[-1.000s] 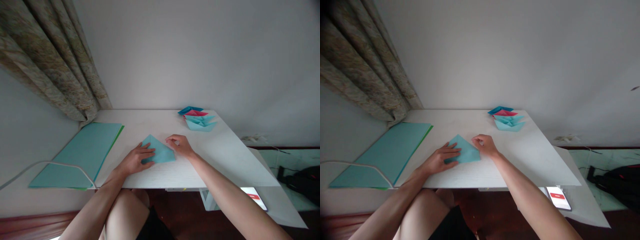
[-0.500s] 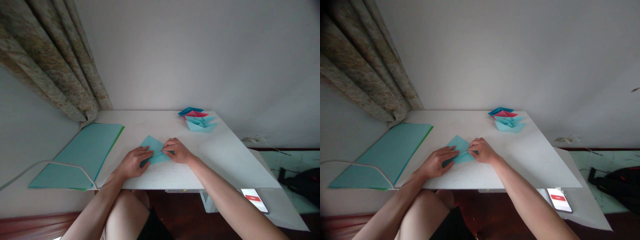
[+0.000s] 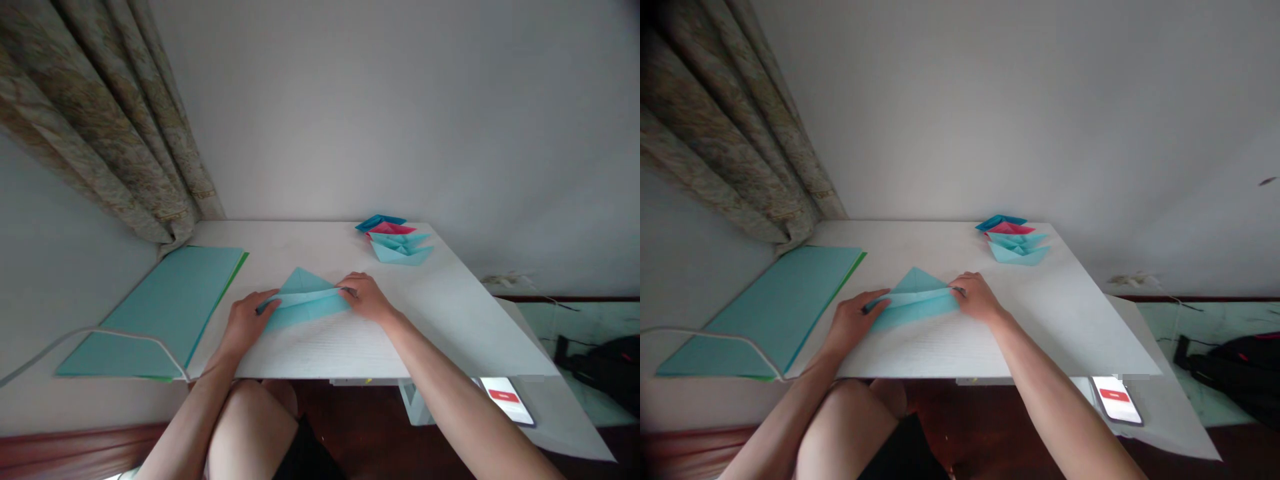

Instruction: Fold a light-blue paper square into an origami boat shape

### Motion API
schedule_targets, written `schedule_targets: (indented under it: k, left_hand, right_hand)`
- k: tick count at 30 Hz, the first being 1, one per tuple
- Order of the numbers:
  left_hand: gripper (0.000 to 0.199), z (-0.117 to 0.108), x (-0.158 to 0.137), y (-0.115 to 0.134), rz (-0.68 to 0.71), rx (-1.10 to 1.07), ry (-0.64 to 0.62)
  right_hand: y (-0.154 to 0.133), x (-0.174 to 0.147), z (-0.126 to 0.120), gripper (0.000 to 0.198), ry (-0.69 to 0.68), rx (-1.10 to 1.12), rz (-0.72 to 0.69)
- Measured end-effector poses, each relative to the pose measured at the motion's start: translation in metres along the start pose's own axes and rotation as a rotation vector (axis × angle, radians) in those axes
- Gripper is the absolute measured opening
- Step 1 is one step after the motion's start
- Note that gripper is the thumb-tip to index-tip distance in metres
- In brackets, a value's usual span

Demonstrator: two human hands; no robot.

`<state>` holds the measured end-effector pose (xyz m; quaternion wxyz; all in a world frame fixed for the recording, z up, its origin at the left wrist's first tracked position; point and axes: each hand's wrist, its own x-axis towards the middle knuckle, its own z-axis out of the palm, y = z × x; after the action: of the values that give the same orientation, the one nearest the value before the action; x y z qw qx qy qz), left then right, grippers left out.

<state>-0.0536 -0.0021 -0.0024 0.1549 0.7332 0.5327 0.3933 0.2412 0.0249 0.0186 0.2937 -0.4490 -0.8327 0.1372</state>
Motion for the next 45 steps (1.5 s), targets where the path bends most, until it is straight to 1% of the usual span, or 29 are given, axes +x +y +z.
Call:
schedule_targets:
  k: [1,3,5,7,8,10,11,12,13,15,16,17,19,21,24,25,27,28,30,32,35,37,38,39,40,41,43,45]
  left_hand:
    - [0.029,0.0,0.0,-0.001,-0.014,-0.005,-0.002]
    - [0.028,0.0,0.0,-0.002,0.011,-0.03,-0.033]
    - [0.025,0.0,-0.002,0.0,0.08,-0.064,-0.085]
    - [0.022,-0.002,-0.004,0.005,0.165,-0.123,-0.156]
    - [0.022,-0.003,-0.005,0.008,0.206,-0.166,-0.201]
    - [0.022,-0.004,-0.005,0.015,0.276,-0.266,-0.281]
    - [0.023,-0.004,-0.004,0.018,0.308,-0.306,-0.291]
    - [0.025,-0.003,-0.002,0.02,0.334,-0.323,-0.268]
    - [0.026,-0.001,0.0,0.02,0.356,-0.308,-0.217]
    - [0.026,0.005,0.005,0.018,0.371,-0.188,-0.126]
    - [0.028,0.009,0.007,0.016,0.364,-0.101,-0.125]
    - [0.031,0.013,0.009,0.013,0.353,-0.018,-0.149]
    - [0.035,0.02,0.011,0.01,0.334,0.112,-0.216]
    - [0.036,0.025,0.011,0.012,0.32,0.202,-0.244]
    - [0.033,0.031,0.014,0.029,0.296,0.36,-0.25]
    - [0.033,0.034,0.016,0.038,0.292,0.431,-0.272]
    - [0.033,0.043,0.022,0.057,0.23,0.56,-0.313]
    - [0.03,0.049,0.026,0.065,0.193,0.612,-0.332]
    - [0.019,0.06,0.037,0.078,0.159,0.662,-0.383]
    - [0.019,0.068,0.05,0.083,0.157,0.644,-0.393]
    - [0.018,0.07,0.067,0.075,0.169,0.587,-0.388]
    - [0.016,0.064,0.074,0.063,0.205,0.538,-0.38]
    - [0.018,0.061,0.075,0.054,0.239,0.503,-0.367]
    - [0.028,0.057,0.076,0.044,0.289,0.425,-0.332]
    - [0.037,0.054,0.075,0.034,0.297,0.371,-0.312]
    - [0.044,0.051,0.074,0.024,0.275,0.348,-0.297]
    - [0.048,0.048,0.071,0.005,0.237,0.335,-0.253]
    - [0.054,0.047,0.068,-0.006,0.207,0.341,-0.194]
  right_hand:
    - [0.0,0.0,0.0,0.013,0.008,-0.001,0.004]
    - [-0.003,-0.001,0.0,0.009,-0.005,-0.012,-0.023]
    - [-0.007,-0.001,0.0,0.008,-0.016,-0.053,-0.067]
    - [-0.012,0.0,0.0,0.01,0.033,-0.134,-0.073]
    - [-0.014,0.0,0.001,0.012,0.077,-0.178,-0.055]
    - [-0.017,0.001,0.004,0.023,0.159,-0.236,0.01]
    - [-0.018,0.002,0.006,0.028,0.19,-0.246,0.048]
    - [-0.019,0.003,0.008,0.032,0.215,-0.243,0.083]
    - [-0.019,0.003,0.01,0.032,0.231,-0.232,0.115]
    - [-0.019,0.004,0.014,0.023,0.231,-0.201,0.143]
    - [-0.019,0.004,0.016,0.017,0.205,-0.19,0.135]
    - [-0.019,0.005,0.017,0.015,0.163,-0.183,0.116]
    - [-0.019,0.006,0.018,0.021,0.067,-0.173,0.064]
    - [-0.019,0.007,0.018,0.023,0.008,-0.169,0.04]
    - [-0.021,0.009,0.017,0.022,-0.006,-0.153,0.088]
    - [-0.022,0.009,0.016,0.023,-0.007,-0.155,0.123]
    - [-0.026,0.009,0.015,0.026,0.002,-0.204,0.203]
    - [-0.028,0.009,0.014,0.03,0.012,-0.256,0.236]
    - [-0.032,0.007,0.012,0.042,0.038,-0.378,0.278]
    - [-0.033,0.004,0.01,0.051,0.042,-0.454,0.293]
    - [-0.026,0.002,0.004,0.052,0.01,-0.464,0.324]
    - [-0.016,0.003,-0.001,0.048,-0.015,-0.45,0.336]
    - [-0.011,0.004,-0.004,0.045,-0.028,-0.44,0.33]
    - [-0.005,0.005,-0.007,0.042,-0.042,-0.426,0.313]
    - [0.0,0.007,-0.009,0.039,-0.057,-0.41,0.292]
    - [0.004,0.01,-0.01,0.037,-0.072,-0.395,0.271]
    - [0.01,0.014,-0.012,0.033,-0.092,-0.375,0.246]
    - [0.012,0.019,-0.011,0.03,-0.096,-0.364,0.257]
